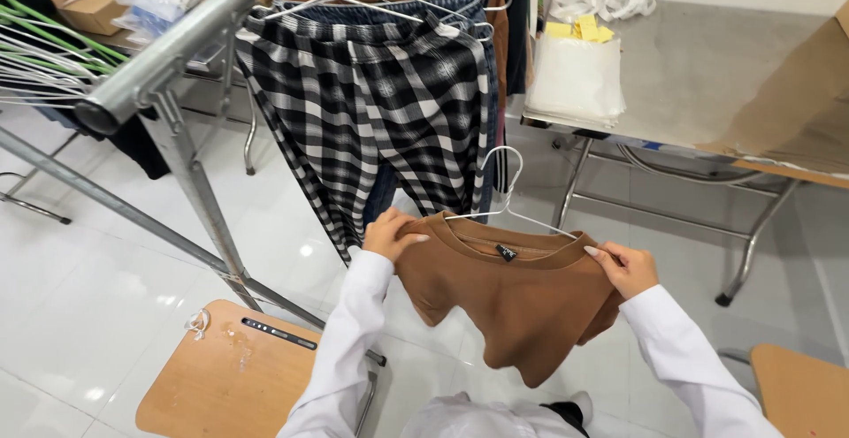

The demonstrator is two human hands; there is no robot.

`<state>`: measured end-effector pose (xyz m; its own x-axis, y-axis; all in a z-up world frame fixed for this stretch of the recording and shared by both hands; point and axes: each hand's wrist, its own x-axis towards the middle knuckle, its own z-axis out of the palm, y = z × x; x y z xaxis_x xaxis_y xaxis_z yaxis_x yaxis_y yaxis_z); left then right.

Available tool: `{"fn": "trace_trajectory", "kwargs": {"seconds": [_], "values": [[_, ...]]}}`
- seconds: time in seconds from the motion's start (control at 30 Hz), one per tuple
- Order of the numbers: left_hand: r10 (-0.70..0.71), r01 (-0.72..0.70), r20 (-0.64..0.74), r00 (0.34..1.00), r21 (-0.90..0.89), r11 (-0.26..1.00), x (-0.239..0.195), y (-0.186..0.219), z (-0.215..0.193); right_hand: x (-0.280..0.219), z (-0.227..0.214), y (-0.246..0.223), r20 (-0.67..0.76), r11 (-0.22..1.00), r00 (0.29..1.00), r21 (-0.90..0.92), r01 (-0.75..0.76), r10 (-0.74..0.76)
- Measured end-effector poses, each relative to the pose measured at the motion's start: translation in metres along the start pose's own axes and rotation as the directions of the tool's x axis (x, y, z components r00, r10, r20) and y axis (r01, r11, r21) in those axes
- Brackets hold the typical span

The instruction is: The person folds a pair of jeans, a checkered shirt, and a brown top on a metal table. They also hang the jeans and checkered shirt on a clothing rack using hangers.

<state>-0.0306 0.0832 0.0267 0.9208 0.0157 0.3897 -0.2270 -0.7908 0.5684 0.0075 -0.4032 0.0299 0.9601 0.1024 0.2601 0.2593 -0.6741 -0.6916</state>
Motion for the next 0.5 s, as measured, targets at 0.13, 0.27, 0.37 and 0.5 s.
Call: {"fn": "trace_trajectory", "kwargs": {"seconds": [0.13, 0.27, 0.37, 0.5], "values": [[-0.107, 0.107, -0.002, 0.994, -0.078, 0.991, 0.0, -0.048, -0.017, 0.009, 0.014, -0.009, -0.015, 0.999, 1.0, 0.035, 0.017, -0.017], [-0.147, 0.077, -0.34, 0.929, -0.213, 0.974, 0.003, -0.043, -0.048, 0.031, 0.017, -0.049, -0.055, 0.994, 0.998, 0.099, 0.045, -0.04], [-0.16, 0.092, -0.547, 0.822, -0.149, 0.985, 0.002, -0.017, -0.078, 0.059, 0.032, -0.084, -0.073, 0.986, 0.995, 0.147, 0.073, -0.063], [-0.068, 0.059, -0.658, 0.75, -0.036, 0.998, 0.005, 0.011, -0.099, 0.101, 0.052, -0.142, -0.089, 0.966, 0.988, 0.216, 0.141, -0.124]]}}
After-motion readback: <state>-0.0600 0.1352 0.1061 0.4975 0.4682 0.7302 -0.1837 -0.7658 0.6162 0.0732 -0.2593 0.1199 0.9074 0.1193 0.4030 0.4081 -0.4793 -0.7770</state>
